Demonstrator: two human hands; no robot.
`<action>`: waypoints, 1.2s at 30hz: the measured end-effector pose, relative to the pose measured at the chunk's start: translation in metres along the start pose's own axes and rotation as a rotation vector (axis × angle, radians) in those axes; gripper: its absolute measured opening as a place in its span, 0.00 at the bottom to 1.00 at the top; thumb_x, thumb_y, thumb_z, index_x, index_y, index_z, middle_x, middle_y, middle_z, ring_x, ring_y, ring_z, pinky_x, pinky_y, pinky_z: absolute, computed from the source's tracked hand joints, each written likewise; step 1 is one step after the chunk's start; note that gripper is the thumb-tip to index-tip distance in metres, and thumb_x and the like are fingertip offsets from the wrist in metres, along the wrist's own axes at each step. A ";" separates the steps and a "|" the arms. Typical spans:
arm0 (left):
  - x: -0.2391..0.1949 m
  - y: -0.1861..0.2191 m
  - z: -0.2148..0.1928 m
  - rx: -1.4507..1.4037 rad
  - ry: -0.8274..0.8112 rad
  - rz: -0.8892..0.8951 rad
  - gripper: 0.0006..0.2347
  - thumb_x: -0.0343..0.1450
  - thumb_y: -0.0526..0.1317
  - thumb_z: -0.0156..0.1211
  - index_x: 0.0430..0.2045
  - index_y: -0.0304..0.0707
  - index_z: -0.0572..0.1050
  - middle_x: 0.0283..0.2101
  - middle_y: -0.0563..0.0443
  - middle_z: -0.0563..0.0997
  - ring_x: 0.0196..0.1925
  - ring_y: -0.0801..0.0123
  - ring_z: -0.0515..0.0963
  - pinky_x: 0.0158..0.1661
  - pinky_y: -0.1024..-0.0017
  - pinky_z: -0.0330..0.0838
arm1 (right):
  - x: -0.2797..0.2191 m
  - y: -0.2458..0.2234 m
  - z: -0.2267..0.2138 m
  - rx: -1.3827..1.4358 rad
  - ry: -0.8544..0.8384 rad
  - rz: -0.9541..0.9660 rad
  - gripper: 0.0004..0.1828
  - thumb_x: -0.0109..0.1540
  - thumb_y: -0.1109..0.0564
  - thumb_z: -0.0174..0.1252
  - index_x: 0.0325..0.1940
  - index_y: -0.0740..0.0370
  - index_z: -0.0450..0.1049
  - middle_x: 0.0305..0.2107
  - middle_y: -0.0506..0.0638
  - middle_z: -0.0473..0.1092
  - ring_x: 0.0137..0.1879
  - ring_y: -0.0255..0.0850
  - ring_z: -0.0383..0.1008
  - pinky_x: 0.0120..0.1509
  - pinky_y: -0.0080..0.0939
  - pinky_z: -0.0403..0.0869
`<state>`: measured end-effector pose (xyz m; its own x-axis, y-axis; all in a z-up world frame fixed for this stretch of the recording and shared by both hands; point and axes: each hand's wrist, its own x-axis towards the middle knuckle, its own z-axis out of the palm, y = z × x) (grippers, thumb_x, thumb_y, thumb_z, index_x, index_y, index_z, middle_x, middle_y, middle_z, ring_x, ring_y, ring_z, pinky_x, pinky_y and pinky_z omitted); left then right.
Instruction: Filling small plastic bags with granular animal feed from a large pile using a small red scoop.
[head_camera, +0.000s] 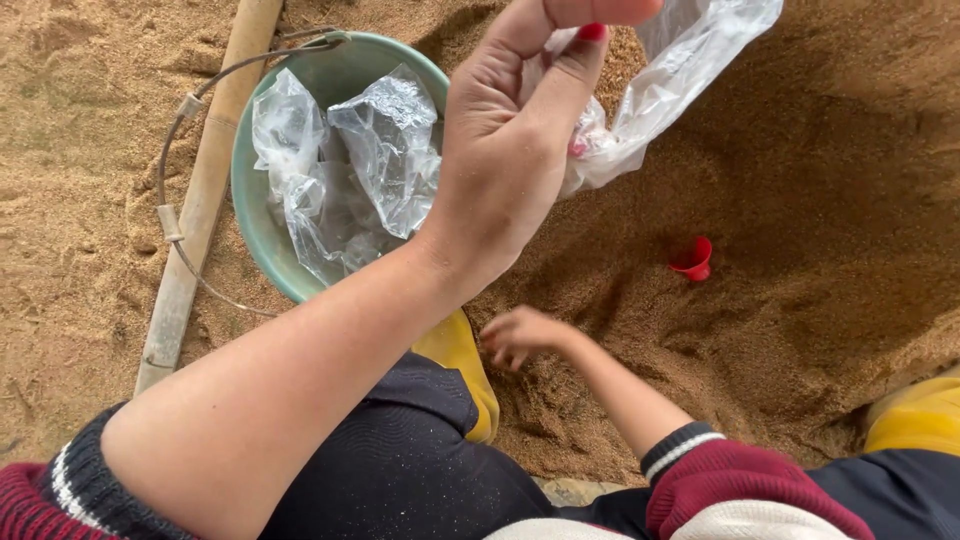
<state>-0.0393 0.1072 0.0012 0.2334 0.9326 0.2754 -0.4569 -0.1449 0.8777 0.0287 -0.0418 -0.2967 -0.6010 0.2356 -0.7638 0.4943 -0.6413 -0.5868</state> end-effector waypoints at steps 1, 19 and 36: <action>-0.001 0.006 0.000 0.004 0.004 0.003 0.07 0.84 0.33 0.51 0.49 0.44 0.78 0.53 0.58 0.82 0.58 0.79 0.80 0.64 0.80 0.72 | -0.001 -0.005 0.004 -0.005 -0.004 -0.001 0.24 0.66 0.59 0.55 0.67 0.59 0.70 0.57 0.55 0.75 0.46 0.41 0.83 0.41 0.32 0.85; -0.002 0.017 0.008 0.012 0.023 -0.014 0.07 0.86 0.34 0.49 0.52 0.42 0.77 0.52 0.58 0.82 0.32 0.81 0.61 0.40 0.81 0.59 | 0.017 -0.016 -0.020 -0.260 0.211 -0.202 0.32 0.56 0.53 0.55 0.66 0.52 0.71 0.63 0.53 0.69 0.65 0.47 0.72 0.68 0.55 0.72; -0.007 -0.013 0.000 0.554 -0.378 -0.707 0.17 0.76 0.30 0.41 0.30 0.44 0.83 0.44 0.33 0.76 0.33 0.62 0.82 0.29 0.73 0.80 | -0.069 0.007 -0.156 0.335 0.686 -0.226 0.34 0.57 0.47 0.64 0.65 0.62 0.70 0.48 0.59 0.74 0.48 0.46 0.78 0.53 0.47 0.76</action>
<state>-0.0351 0.1026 -0.0126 0.6030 0.7105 -0.3626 0.3401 0.1823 0.9226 0.1722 0.0515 -0.2903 -0.0894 0.7131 -0.6954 0.1258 -0.6845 -0.7181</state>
